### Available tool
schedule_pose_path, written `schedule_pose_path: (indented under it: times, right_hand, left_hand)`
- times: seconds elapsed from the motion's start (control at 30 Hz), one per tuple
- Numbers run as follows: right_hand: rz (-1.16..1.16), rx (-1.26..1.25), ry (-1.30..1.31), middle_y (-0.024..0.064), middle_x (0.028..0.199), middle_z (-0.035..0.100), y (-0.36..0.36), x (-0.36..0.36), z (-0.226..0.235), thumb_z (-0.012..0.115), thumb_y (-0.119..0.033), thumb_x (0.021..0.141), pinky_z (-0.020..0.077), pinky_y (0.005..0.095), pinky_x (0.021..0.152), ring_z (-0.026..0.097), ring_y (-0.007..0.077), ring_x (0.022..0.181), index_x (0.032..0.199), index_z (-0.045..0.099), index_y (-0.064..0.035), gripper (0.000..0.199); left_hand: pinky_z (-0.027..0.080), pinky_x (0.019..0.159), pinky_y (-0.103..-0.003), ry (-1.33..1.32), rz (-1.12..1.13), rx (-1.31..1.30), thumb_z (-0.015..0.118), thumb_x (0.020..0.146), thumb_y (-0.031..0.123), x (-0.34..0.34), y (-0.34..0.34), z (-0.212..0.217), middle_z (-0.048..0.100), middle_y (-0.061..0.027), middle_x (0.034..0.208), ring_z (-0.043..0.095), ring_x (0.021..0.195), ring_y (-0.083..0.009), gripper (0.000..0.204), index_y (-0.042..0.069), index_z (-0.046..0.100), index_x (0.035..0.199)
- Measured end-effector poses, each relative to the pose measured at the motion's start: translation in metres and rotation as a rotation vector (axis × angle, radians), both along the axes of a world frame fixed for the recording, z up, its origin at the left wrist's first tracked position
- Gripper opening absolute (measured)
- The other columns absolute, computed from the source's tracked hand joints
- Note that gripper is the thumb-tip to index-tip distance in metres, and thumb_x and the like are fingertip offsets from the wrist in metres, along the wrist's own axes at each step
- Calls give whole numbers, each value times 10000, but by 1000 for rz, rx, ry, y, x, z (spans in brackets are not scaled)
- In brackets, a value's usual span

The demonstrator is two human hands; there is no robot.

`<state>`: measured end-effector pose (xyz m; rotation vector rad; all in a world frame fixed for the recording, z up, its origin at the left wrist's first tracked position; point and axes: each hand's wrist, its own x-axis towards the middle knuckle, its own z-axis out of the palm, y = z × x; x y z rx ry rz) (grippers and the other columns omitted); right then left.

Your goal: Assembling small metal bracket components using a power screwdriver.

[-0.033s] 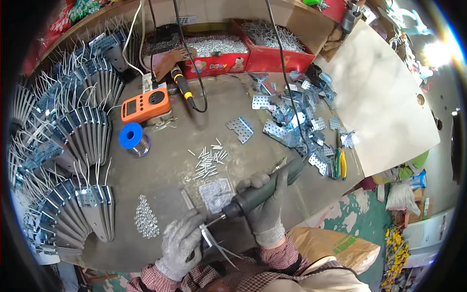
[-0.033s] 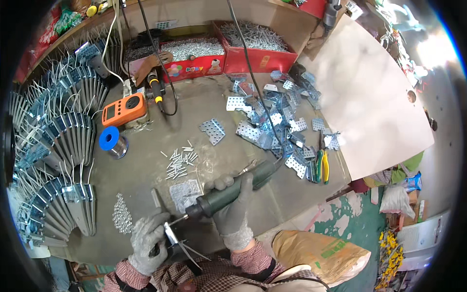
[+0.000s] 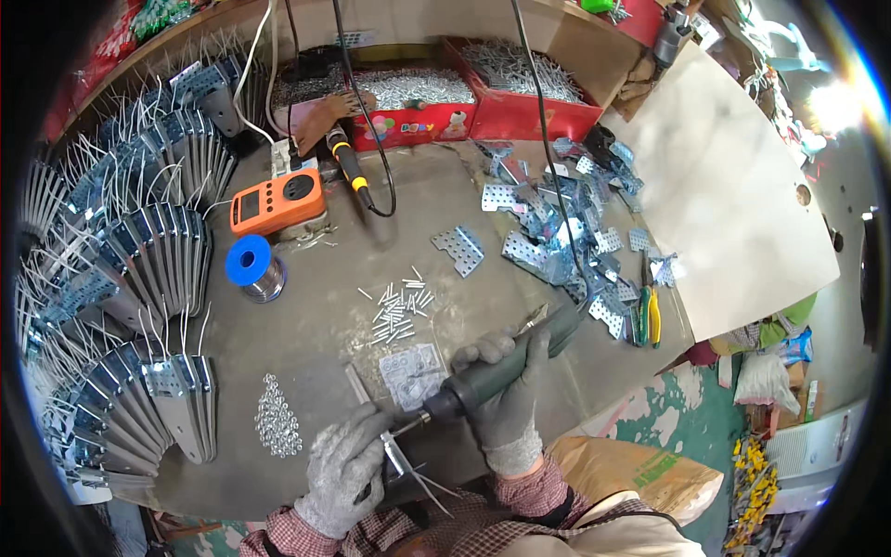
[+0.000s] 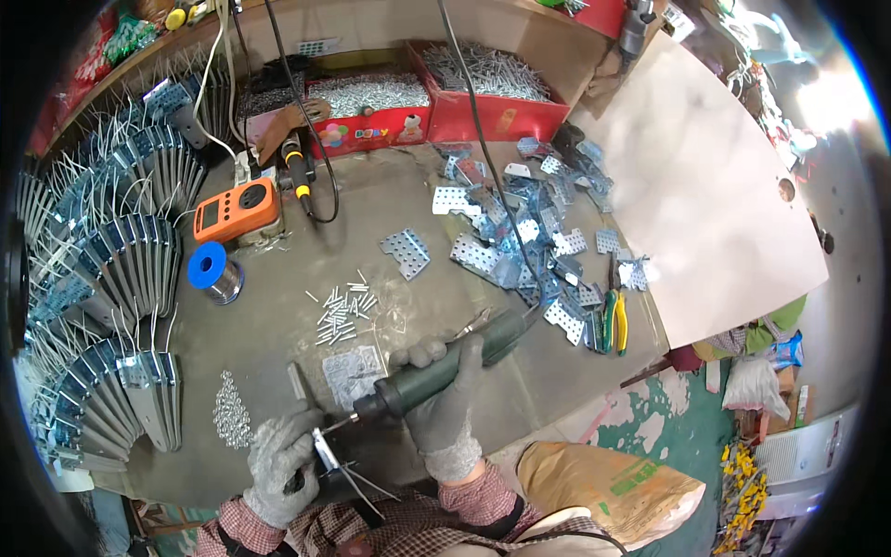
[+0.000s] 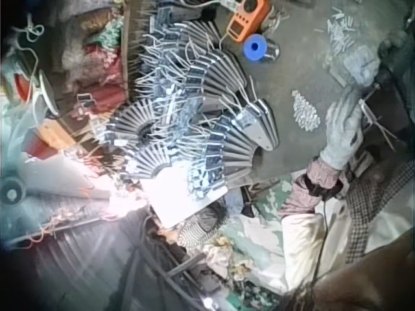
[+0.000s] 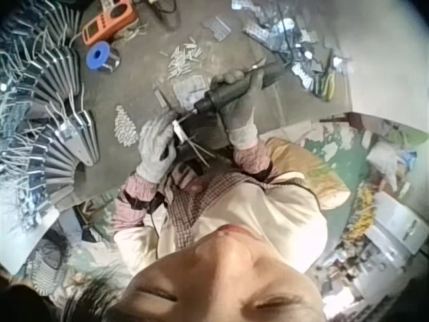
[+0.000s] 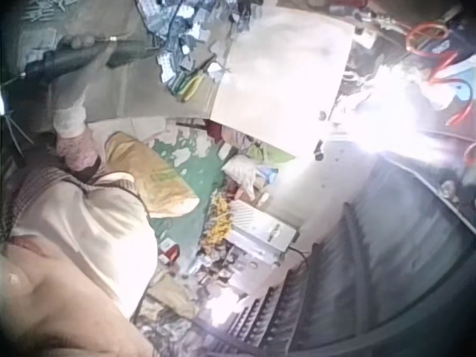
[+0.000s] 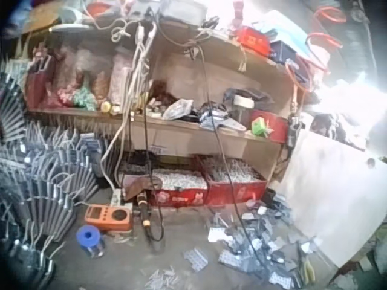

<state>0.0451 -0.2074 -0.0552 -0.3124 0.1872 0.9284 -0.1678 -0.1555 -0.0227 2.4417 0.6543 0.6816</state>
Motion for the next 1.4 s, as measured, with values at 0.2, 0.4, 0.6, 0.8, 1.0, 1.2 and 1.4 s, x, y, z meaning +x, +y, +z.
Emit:
schedule_pose_path:
  times: [0.2,0.4,0.6,0.8,1.0,1.2,1.4]
  right_hand:
    - [0,15,43,1,865,551,-4,7,2,643,-456,989,482,416,920,568,156,803,1129,585,-121,367]
    - [117,-218,-725,87,1071,638,-46,66,36,629,-285,995,547,431,906,634,205,960,1344,485,-64,437]
    - [118,-840,-2342,239,1335,603,-98,171,55,773,-138,831,480,435,1031,614,385,1176,1527,427,-62,781]
    - [298,-1164,-2660,206,1188,611,-113,159,53,755,-196,854,485,488,984,571,404,1156,1499,477,-139,705]
    - [291,-1126,-2633,222,1203,633,-99,171,100,722,-230,871,484,505,973,583,426,1145,1352,583,-85,521]
    - [379,-806,-2738,212,1196,659,-66,179,143,675,-337,915,499,475,945,621,391,1144,1319,598,-57,497]
    - [-74,-467,-2848,231,991,686,46,202,227,581,-206,946,550,513,828,690,419,885,1111,656,-26,256]
  left_hand:
    - [515,896,-481,-168,-32,52,643,728,-45,7,0,-13,698,-161,1170,668,1111,-377,281,6,652,1004]
    - [385,1099,-518,175,-195,273,717,814,125,-8,16,17,624,-116,1266,575,1219,-312,460,81,596,1256]
    - [430,1067,-499,388,-224,246,750,851,311,17,0,22,534,-151,1358,538,1233,-357,602,103,546,1378]
    - [507,988,-492,366,147,-119,693,897,164,-18,-14,11,551,-190,1275,551,1189,-395,516,116,518,1380]
    - [505,971,-377,-257,677,15,717,828,6,-84,-16,37,591,-149,1170,610,1092,-281,430,46,568,1229]
    - [416,1042,-518,-105,1088,356,679,885,93,-92,15,-2,553,-245,1256,522,1184,-439,419,37,553,1280]
    - [470,994,-496,166,1258,473,671,935,230,-107,-23,26,590,-235,1279,574,1161,-424,366,89,628,1270]
